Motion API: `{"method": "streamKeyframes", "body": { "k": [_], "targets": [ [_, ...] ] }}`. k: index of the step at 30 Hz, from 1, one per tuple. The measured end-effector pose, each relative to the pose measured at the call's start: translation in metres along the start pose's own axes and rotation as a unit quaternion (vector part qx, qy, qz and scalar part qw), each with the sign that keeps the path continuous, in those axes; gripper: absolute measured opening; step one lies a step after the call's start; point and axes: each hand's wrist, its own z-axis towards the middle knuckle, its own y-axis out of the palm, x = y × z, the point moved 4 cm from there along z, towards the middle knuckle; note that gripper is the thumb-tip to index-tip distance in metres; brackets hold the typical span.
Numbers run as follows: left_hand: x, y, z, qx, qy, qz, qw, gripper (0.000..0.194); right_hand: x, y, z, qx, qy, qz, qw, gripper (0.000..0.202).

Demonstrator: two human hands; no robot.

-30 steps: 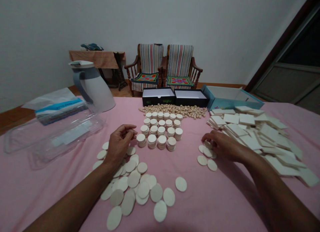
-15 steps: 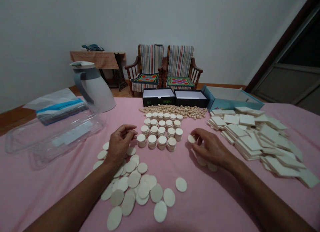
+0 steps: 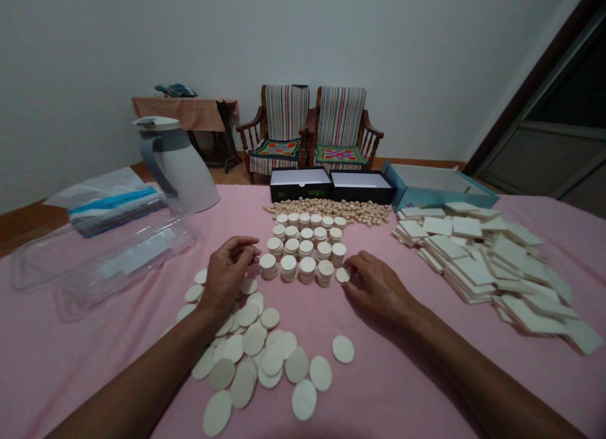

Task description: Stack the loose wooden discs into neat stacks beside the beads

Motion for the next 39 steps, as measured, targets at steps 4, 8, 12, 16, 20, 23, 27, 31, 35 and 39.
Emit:
{"method": "streamKeyframes", "body": {
  "k": [4,8,12,16,20,23,27,31,35,39],
  "targets": [
    [0.001,0.0,-0.001,-0.002,-0.004,-0.006,1.0,0.028,0.013,-0.017,0.002,-0.015,-0.009,0.015,1.0,0.023],
    [0.003,0.001,-0.002,0.0,-0.009,-0.007,1.0,0.029,0.044,-0.041,-0.001,-0.044,0.041,-0.017,0.998,0.021],
    [0.003,0.001,-0.002,0.004,-0.004,0.011,1.0,0.029,0.068,-0.047,-0.011,-0.153,0.058,-0.045,0.986,0.02],
    [0.002,0.0,-0.001,0.004,0.0,0.011,1.0,0.028,0.07,-0.045,-0.015,-0.179,0.04,-0.033,0.982,0.023],
    [0.0,0.0,0.0,-0.002,0.0,0.003,1.0,0.027,0.057,-0.036,-0.008,-0.155,0.044,-0.025,0.987,0.018],
    [0.0,0.0,0.0,-0.001,-0.004,0.007,1.0,0.027,0.047,-0.032,-0.001,-0.118,0.04,-0.011,0.992,0.015],
    [0.0,0.0,0.0,0.001,-0.001,0.017,1.0,0.028,0.042,-0.034,-0.001,-0.104,0.018,0.015,0.994,0.015],
    [0.0,0.0,0.0,-0.001,-0.002,0.014,1.0,0.029,0.041,-0.038,-0.01,-0.164,-0.043,0.036,0.985,0.034],
    [-0.002,0.0,0.001,0.0,-0.002,0.005,1.0,0.027,0.04,-0.035,-0.01,-0.195,-0.065,0.022,0.978,0.043],
    [-0.002,0.0,0.0,0.0,-0.004,0.001,1.0,0.026,0.037,-0.032,-0.005,-0.159,-0.059,0.026,0.985,0.027]
  ]
}}
